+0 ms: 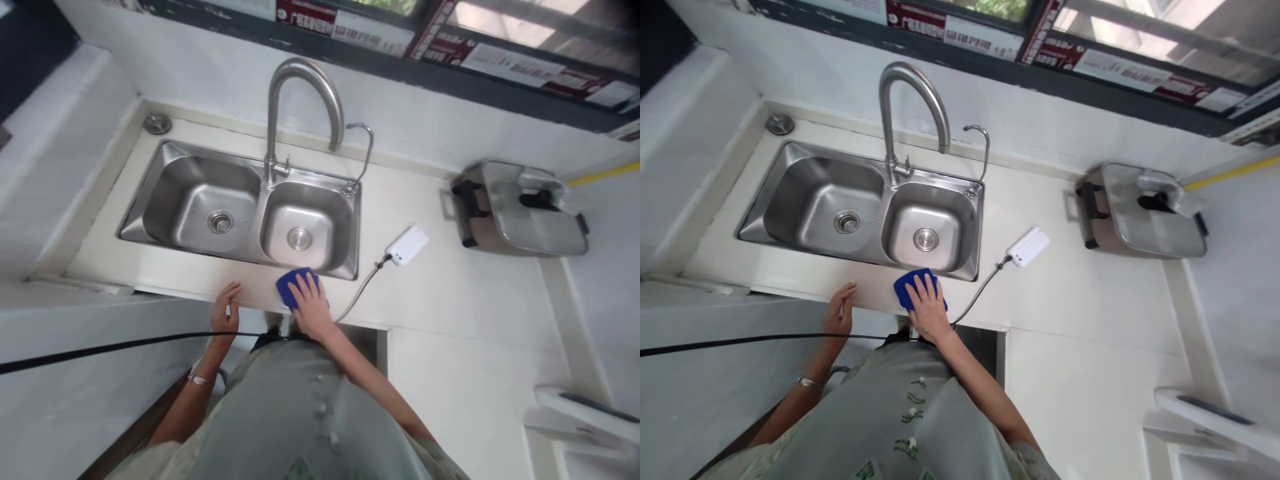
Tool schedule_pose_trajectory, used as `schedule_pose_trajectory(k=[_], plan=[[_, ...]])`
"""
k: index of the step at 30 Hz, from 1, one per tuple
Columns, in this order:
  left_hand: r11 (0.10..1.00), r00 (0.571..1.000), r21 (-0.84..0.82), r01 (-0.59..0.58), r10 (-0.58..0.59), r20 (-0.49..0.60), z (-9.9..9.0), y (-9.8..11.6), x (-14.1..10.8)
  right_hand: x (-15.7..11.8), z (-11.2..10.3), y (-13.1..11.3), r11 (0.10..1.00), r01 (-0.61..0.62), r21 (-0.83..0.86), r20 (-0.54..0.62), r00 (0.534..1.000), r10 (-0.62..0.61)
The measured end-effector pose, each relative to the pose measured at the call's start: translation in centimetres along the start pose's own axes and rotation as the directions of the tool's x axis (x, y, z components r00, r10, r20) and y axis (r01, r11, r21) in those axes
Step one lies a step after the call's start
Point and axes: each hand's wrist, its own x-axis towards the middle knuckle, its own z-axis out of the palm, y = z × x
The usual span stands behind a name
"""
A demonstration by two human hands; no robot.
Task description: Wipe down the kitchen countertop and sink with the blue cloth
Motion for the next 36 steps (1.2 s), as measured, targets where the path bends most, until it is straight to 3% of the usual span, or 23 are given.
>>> schedule_pose_trajectory(k=[3,6,8,11,14,17,20,23,26,28,30,32,34,36], plan=[[0.969,0.976,-0.149,0.196,-0.207,-0.069,-0.8,-0.9,-2.5,-2.1,-0.3,2.3,0.996,0.038,-0.075,0.043,0.998,-0.035],[0.856,0.894,-0.349,0.381,-0.437,-0.099,-0.8,-1.4,-5.7,-3.2,-0.8,4.3,0.987,0.048,-0.151,0.049,0.998,-0.041],[0.765,0.823,-0.464,0.447,-0.555,-0.12,-0.4,-1.1,-8.0,-2.7,-0.6,4.4,0.98,0.056,-0.189,0.036,0.998,-0.05],[0.606,0.702,-0.601,0.521,-0.705,-0.102,0.5,-0.1,-11.1,-0.4,0.2,2.7,0.976,0.078,-0.205,0.002,0.997,-0.079],[0.457,0.588,-0.677,0.576,-0.807,-0.045,1.0,1.0,-13.2,3.0,1.0,-0.4,0.972,0.177,-0.154,-0.004,0.984,-0.18],[0.43,0.549,-0.69,0.582,-0.834,-0.057,0.8,1.9,-14.5,6.8,1.7,-3.9,0.949,0.308,-0.075,0.025,0.951,-0.307],[0.47,0.559,-0.673,0.571,-0.823,-0.101,0.3,2.8,-15.2,9.9,2.1,-7.1,0.925,0.379,-0.022,0.069,0.924,-0.377],[0.541,0.606,-0.638,0.548,-0.782,-0.143,0.3,3.8,-14.9,11.1,2.3,-8.4,0.902,0.431,0.0,0.08,0.9,-0.429],[0.614,0.673,-0.597,0.517,-0.722,-0.16,0.5,4.6,-13.3,9.6,2.2,-6.6,0.867,0.499,0.003,0.056,0.865,-0.498],[0.695,0.753,-0.529,0.487,-0.641,-0.15,0.5,4.8,-11.7,7.6,2.1,-4.2,0.852,0.524,-0.012,0.038,0.852,-0.523],[0.821,0.868,-0.395,0.413,-0.486,-0.104,0.2,4.7,-9.9,5.4,1.9,-1.6,0.853,0.52,-0.041,0.027,0.854,-0.52],[0.934,0.96,-0.243,0.263,-0.278,-0.029,-0.2,4.5,-8.2,3.6,1.8,0.1,0.865,0.495,-0.076,0.029,0.869,-0.494],[0.985,0.997,-0.158,0.07,-0.066,0.031,-0.7,4.1,-6.7,2.7,1.8,0.2,0.892,0.439,-0.103,0.032,0.898,-0.438],[0.985,0.991,-0.13,-0.114,0.121,0.05,-1.1,3.8,-5.3,3.1,2.2,-1.4,0.924,0.365,-0.115,0.024,0.931,-0.365]])
